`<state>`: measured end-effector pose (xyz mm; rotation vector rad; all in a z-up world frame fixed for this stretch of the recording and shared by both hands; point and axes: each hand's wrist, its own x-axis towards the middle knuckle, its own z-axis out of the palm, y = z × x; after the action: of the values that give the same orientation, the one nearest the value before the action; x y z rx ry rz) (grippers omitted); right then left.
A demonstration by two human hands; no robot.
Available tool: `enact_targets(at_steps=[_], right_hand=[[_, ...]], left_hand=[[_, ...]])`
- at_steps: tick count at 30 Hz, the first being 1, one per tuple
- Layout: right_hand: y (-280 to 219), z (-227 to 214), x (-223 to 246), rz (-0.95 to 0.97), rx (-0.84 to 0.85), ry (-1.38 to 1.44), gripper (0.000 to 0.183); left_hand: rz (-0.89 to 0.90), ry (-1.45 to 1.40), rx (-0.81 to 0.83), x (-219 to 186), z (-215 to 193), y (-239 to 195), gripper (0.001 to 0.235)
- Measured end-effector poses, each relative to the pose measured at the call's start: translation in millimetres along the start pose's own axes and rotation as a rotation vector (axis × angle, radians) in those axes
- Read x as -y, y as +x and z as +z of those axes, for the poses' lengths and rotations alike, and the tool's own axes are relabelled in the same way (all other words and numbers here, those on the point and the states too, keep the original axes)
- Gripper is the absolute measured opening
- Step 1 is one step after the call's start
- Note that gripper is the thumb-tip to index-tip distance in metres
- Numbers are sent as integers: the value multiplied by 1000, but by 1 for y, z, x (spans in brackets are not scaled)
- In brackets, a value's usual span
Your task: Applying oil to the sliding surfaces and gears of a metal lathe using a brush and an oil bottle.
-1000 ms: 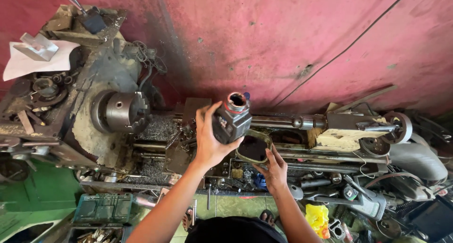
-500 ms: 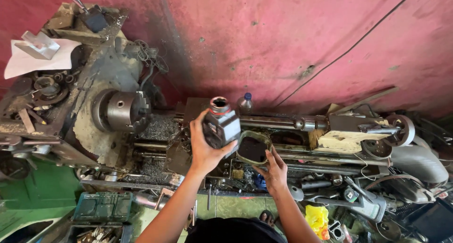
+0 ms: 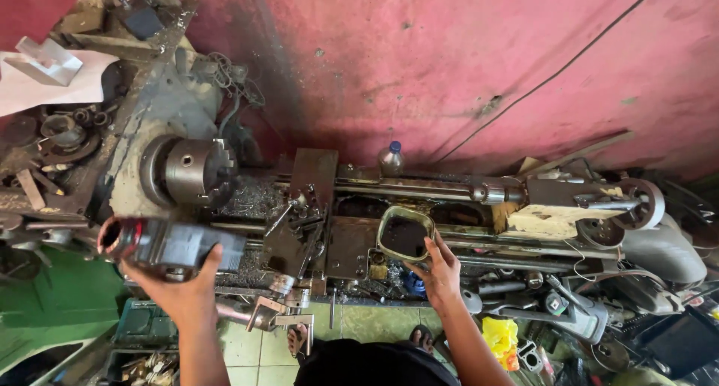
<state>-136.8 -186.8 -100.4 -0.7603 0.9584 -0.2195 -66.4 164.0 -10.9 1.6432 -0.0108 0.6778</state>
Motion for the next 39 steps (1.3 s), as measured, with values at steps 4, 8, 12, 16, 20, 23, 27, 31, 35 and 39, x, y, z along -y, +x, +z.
enact_targets(at_steps=[4, 8, 12, 16, 20, 23, 27, 31, 35, 39], right_hand=[[3, 1, -2, -6, 4, -17, 62], [9, 8, 1, -8, 1, -45, 65], [27, 3, -2, -19, 5, -34, 63], [33, 15, -1, -26, -7, -38, 67], [40, 37, 11, -42, 14, -84, 62], [42, 41, 8, -6, 13, -79, 66], [40, 46, 7, 6, 11, -55, 67], [42, 47, 5, 10, -11, -39, 72], [47, 39, -4, 3, -4, -8, 70], [38, 40, 0, 16, -23, -7, 72]], left_hand=[[-188, 113, -107, 23, -6, -30, 98], [-417, 221, -305, 111, -13, -50, 104], [-310, 126, -415, 208, -17, -62, 94], [-539, 295, -348, 189, -14, -44, 107], [-521, 508, -322, 251, -12, -32, 111], [-705, 538, -268, 217, -1, -22, 108], [-793, 793, -69, 279, -15, -27, 116], [-660, 905, 80, 303, -21, -31, 123], [-914, 867, 227, 300, -18, -27, 140], [-780, 940, 407, 313, -24, -35, 154]])
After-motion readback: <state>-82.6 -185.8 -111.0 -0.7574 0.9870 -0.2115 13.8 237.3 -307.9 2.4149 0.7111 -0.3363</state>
